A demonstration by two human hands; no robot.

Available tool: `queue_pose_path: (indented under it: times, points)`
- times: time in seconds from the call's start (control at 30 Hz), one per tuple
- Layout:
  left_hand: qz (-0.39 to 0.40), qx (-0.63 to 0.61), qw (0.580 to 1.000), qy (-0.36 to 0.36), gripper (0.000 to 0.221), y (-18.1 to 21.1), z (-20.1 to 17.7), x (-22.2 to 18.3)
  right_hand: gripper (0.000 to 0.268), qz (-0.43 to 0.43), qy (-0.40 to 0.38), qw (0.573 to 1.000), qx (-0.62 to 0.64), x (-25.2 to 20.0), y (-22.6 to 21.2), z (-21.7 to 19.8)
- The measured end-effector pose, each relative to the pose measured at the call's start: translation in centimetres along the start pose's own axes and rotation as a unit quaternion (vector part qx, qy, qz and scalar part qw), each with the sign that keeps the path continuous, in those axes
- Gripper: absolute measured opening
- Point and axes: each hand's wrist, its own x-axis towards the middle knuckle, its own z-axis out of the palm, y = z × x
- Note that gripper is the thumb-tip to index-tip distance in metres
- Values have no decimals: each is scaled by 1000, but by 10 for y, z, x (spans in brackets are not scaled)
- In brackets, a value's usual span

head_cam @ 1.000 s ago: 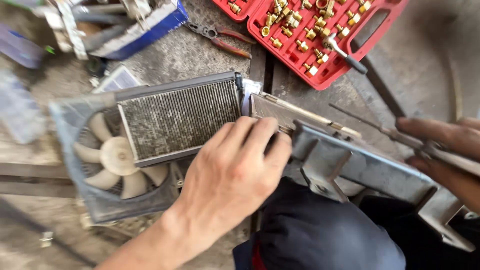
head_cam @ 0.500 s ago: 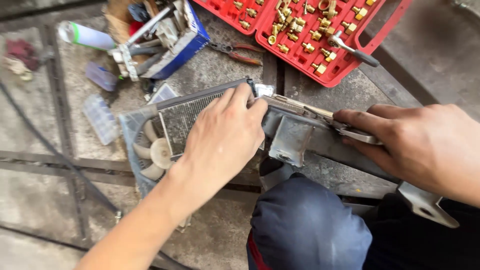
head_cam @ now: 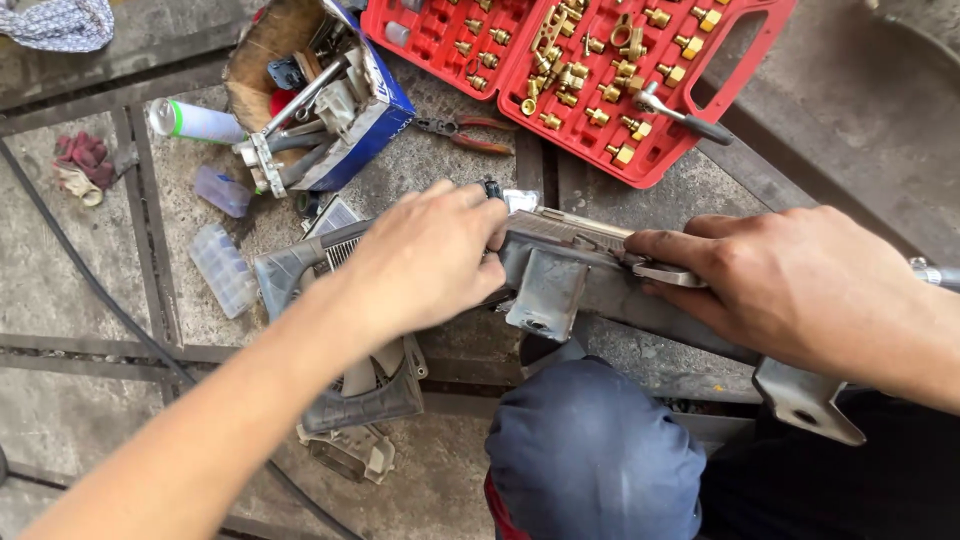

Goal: The person sits on the workshop floor with a car condenser and fan shroud across their lap. They use an air blow gun to blow out the fins, work on the mounting brackets with a wrench, handle a rubber grommet, and press tape onto a component.

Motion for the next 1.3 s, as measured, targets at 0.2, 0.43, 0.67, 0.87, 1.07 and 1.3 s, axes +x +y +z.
queue_pose_path:
  times: [0.2, 0.43, 0.67, 0.87, 1.07, 1.3]
  points:
    - [5, -14, 1000, 3, 19, -9, 13, -3, 57, 13, -7, 1000, -6, 0, -3, -6]
    - [251, 79, 955, 137, 21, -32, 34, -15, 54, 21, -16, 1000, -13, 0, -4, -3]
    - [212, 53, 969, 112, 17, -20, 23, -7, 52, 55, -45, 997, -25, 3, -9, -7]
    - [201, 82, 974, 58, 15, -10, 18, -1, 52, 59, -31, 998, -16, 5, -7, -2]
    - [125, 122, 983, 57, 6, 3, 31, 3, 53, 70, -50, 996, -30, 7, -6, 0]
    - [77, 111, 990, 36, 14, 4, 22, -2, 52, 73, -56, 995, -35, 7, -9, -5]
